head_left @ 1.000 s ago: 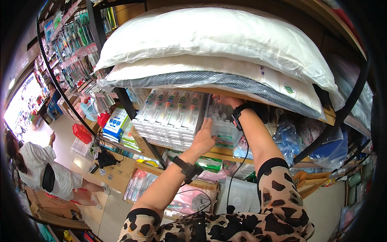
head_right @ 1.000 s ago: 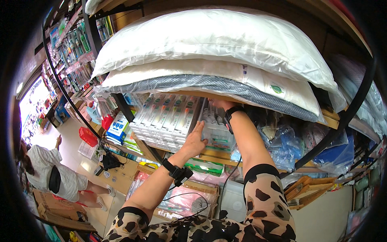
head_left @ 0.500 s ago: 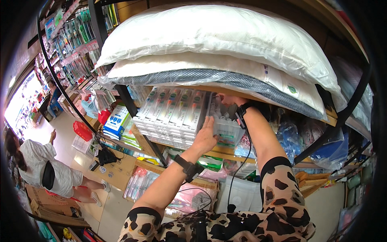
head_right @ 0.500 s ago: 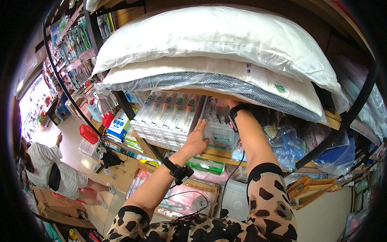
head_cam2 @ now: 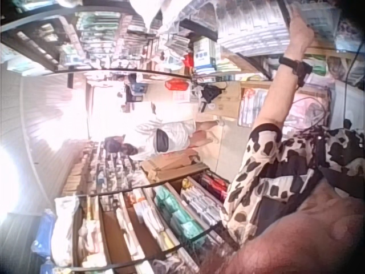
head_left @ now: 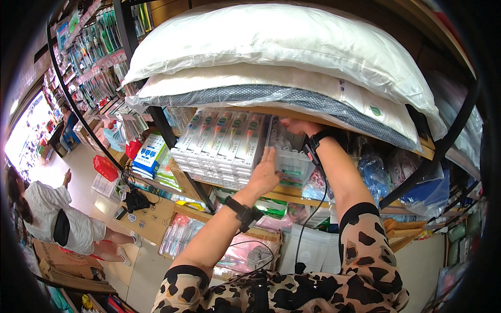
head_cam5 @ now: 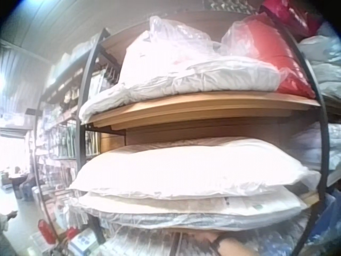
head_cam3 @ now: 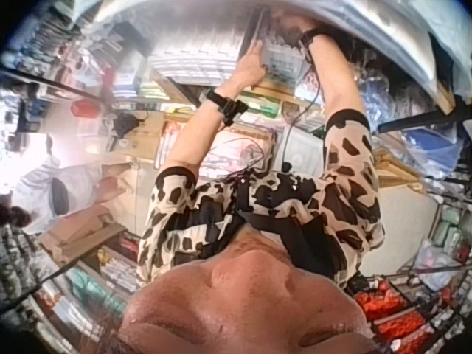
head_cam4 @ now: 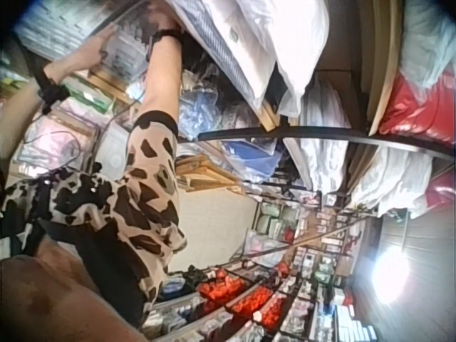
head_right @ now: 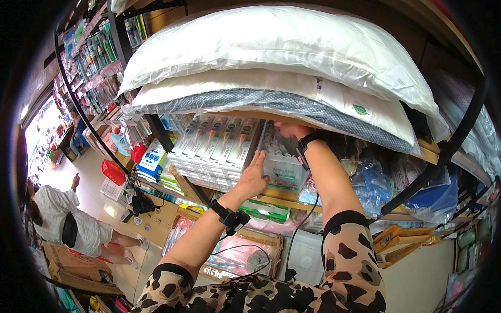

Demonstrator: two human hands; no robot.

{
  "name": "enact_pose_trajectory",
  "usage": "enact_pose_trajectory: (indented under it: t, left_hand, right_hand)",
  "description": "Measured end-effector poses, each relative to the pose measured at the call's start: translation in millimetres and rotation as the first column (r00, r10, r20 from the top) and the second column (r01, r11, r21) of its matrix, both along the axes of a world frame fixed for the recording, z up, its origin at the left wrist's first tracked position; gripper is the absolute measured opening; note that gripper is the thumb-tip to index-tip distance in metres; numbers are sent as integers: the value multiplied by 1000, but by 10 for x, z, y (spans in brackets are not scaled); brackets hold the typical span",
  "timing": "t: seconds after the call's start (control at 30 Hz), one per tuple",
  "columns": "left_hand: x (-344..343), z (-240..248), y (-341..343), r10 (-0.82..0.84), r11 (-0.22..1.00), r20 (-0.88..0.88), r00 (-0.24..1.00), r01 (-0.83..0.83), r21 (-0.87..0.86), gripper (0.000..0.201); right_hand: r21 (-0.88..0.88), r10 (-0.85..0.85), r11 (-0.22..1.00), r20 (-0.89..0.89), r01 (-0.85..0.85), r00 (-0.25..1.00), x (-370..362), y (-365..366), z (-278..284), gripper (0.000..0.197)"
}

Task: The person removes toothbrush packages from a plastic bin on a shelf and places them on a table, uses a cloth to wipe the surface, and then gathers the packages together by hand.

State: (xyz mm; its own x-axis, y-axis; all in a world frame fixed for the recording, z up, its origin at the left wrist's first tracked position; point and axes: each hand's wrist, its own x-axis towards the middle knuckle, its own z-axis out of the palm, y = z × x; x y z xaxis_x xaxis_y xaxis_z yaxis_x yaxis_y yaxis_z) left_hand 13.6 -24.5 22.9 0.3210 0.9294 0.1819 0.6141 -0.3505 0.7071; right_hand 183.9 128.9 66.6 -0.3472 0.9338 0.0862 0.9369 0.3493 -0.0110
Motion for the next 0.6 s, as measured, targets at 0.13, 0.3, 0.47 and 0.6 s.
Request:
enact_pose_trajectory:
  t: [0.13, 0.3, 0.47, 0.6]
  left_hand:
    - [-44, -70, -45, -1, 999, -13, 1000, 2, 36, 70]
    - [-17, -65, -104, 0, 1000, 21, 1000, 0, 28, 71]
    - [-149, -245, 171, -76, 960, 123, 990, 39, 279, 64]
    - [-239, -173, -76, -61, 996, 444, 894, 80, -26, 51]
  right_hand:
    - [-300, -7, 951, -258, -74, 966, 9, -210, 60, 38]
    - [-436, -97, 882, -539, -179, 837, 293, -553, 78, 41]
    - [-224, -25, 923, -847, -313, 531, 196, -1146, 263, 28]
    - [-236, -69, 898, -909, -371, 411, 191, -1759, 124, 26]
